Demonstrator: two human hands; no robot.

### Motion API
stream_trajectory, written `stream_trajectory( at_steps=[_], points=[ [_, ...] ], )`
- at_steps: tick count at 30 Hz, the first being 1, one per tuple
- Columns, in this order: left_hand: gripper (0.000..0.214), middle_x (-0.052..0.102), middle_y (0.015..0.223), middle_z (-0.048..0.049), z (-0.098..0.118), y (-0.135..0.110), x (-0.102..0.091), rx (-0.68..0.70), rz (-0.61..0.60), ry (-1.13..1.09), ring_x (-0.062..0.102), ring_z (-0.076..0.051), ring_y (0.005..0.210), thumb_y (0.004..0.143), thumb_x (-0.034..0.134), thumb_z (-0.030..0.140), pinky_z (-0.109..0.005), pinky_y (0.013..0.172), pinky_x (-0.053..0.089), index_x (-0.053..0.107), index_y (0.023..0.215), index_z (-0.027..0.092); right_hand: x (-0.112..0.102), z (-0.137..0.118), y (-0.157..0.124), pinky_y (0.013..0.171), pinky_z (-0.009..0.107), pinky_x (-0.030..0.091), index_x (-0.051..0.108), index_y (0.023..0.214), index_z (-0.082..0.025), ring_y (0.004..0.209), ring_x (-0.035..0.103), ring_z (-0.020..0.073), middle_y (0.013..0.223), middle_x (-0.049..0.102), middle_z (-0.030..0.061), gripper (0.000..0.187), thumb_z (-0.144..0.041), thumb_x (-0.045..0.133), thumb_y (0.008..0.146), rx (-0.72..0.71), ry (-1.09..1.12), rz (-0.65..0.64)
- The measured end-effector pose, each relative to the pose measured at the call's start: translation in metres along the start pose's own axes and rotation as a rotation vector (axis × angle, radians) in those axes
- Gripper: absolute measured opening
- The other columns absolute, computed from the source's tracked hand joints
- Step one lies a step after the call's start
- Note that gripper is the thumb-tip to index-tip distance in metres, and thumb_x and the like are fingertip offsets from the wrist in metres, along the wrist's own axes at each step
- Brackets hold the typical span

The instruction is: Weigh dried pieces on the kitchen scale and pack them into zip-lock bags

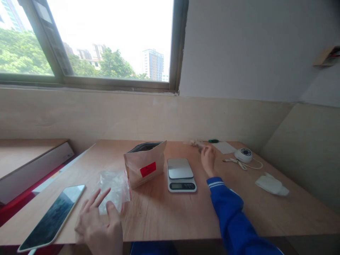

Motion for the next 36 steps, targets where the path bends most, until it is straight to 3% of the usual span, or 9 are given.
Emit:
stream_trajectory(
  at_steps=[3, 7, 10, 13, 15, 20, 24, 30, 36],
  points=[
    [0.029, 0.064, 0.113, -0.008, 0.018, -0.01, -0.001, -0.004, -0.126, -0.216, 0.057, -0.025, 0.109, 0.089, 0.045, 0.037, -0.042, 0.1, 0.04, 0.063, 0.104, 0.02, -0.061, -0.025, -0.022, 0.078, 0.041, 0.045, 0.047, 0.099, -0.014, 0.087, 0.06, 0.0255, 0.095, 0.061, 0.0178, 0.022, -0.032, 0.035, 0.092, -0.003, 0.307, 0.281],
    [0.037, 0.06, 0.12, -0.0083, 0.043, -0.038, 0.016, -0.029, -0.559, -0.558, 0.059, -0.022, 0.104, 0.088, 0.049, 0.04, -0.035, 0.088, 0.048, 0.056, 0.121, 0.023, -0.126, -0.07, -0.082, 0.066, 0.033, 0.048, 0.041, 0.099, -0.02, 0.073, 0.063, 0.0202, 0.08, 0.062, 0.0076, 0.027, -0.046, 0.042, 0.092, 0.079, 0.714, 0.223],
    [0.044, 0.058, 0.124, -0.0097, 0.058, -0.06, 0.026, -0.076, -0.851, -0.667, 0.058, -0.022, 0.107, 0.087, 0.053, 0.041, -0.034, 0.091, 0.047, 0.052, 0.128, 0.024, -0.143, -0.094, -0.129, 0.059, 0.028, 0.047, 0.042, 0.096, -0.022, 0.062, 0.061, 0.0166, 0.072, 0.061, 0.0017, 0.032, -0.053, 0.046, 0.09, 0.264, 0.847, 0.12],
    [0.036, 0.067, 0.103, -0.009, 0.067, -0.072, 0.028, -0.116, -1.137, -0.76, 0.063, -0.019, 0.088, 0.087, 0.052, 0.044, -0.03, 0.079, 0.049, 0.061, 0.114, 0.021, -0.139, -0.105, -0.159, 0.055, 0.027, 0.047, 0.043, 0.095, -0.022, 0.056, 0.058, 0.0152, 0.066, 0.058, -0.0011, 0.035, -0.056, 0.047, 0.088, 0.346, 0.893, 0.035],
    [0.031, 0.067, 0.084, -0.0061, 0.069, -0.075, 0.026, -0.159, -1.232, -0.79, 0.062, -0.017, 0.074, 0.086, 0.054, 0.045, -0.026, 0.067, 0.049, 0.064, 0.099, 0.019, -0.135, -0.106, -0.167, 0.058, 0.028, 0.049, 0.043, 0.096, -0.021, 0.06, 0.059, 0.0159, 0.068, 0.058, 0.0, 0.036, -0.056, 0.046, 0.089, 0.354, 0.887, 0.012],
    [0.03, 0.056, 0.063, 0.0002, 0.069, -0.078, 0.028, -0.247, -1.248, -0.89, 0.056, -0.012, 0.057, 0.084, 0.057, 0.046, -0.022, 0.055, 0.045, 0.056, 0.075, 0.017, -0.135, -0.104, -0.17, 0.07, 0.034, 0.051, 0.043, 0.104, -0.02, 0.078, 0.063, 0.02, 0.089, 0.062, 0.009, 0.033, -0.05, 0.043, 0.091, 0.318, 0.81, 0.015],
    [0.035, 0.054, 0.057, 0.0021, 0.07, -0.079, 0.039, -0.354, -1.071, -0.973, 0.054, -0.011, 0.052, 0.079, 0.062, 0.048, -0.022, 0.051, 0.044, 0.05, 0.068, 0.018, -0.141, -0.111, -0.173, 0.078, 0.036, 0.05, 0.05, 0.105, -0.019, 0.088, 0.059, 0.0211, 0.105, 0.059, 0.0126, 0.031, -0.045, 0.052, 0.087, 0.202, 0.678, 0.035],
    [0.037, 0.054, 0.056, 0.0024, 0.071, -0.071, 0.049, -0.45, -0.695, -0.929, 0.051, -0.01, 0.053, 0.071, 0.07, 0.048, -0.02, 0.051, 0.042, 0.05, 0.061, 0.017, -0.142, -0.131, -0.181, 0.072, 0.027, 0.052, 0.06, 0.094, -0.02, 0.078, 0.063, 0.0161, 0.089, 0.065, 0.004, 0.016, -0.034, 0.053, 0.089, -0.066, 0.823, -0.52],
    [0.039, 0.048, 0.054, 0.0039, 0.07, -0.069, 0.05, -0.451, -0.647, -0.913, 0.046, -0.009, 0.051, 0.07, 0.071, 0.046, -0.019, 0.048, 0.038, 0.047, 0.058, 0.017, -0.143, -0.132, -0.179, 0.071, 0.026, 0.053, 0.066, 0.083, -0.019, 0.076, 0.068, 0.018, 0.082, 0.072, 0.0039, 0.013, -0.031, 0.061, 0.085, -0.07, 0.807, -0.559]
  ],
)
Point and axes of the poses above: each hand's wrist, its own y-axis towards the middle knuckle, its own x-axis out of the palm, z = x × y, the point moved 2 cm from there along y, towards the middle knuckle
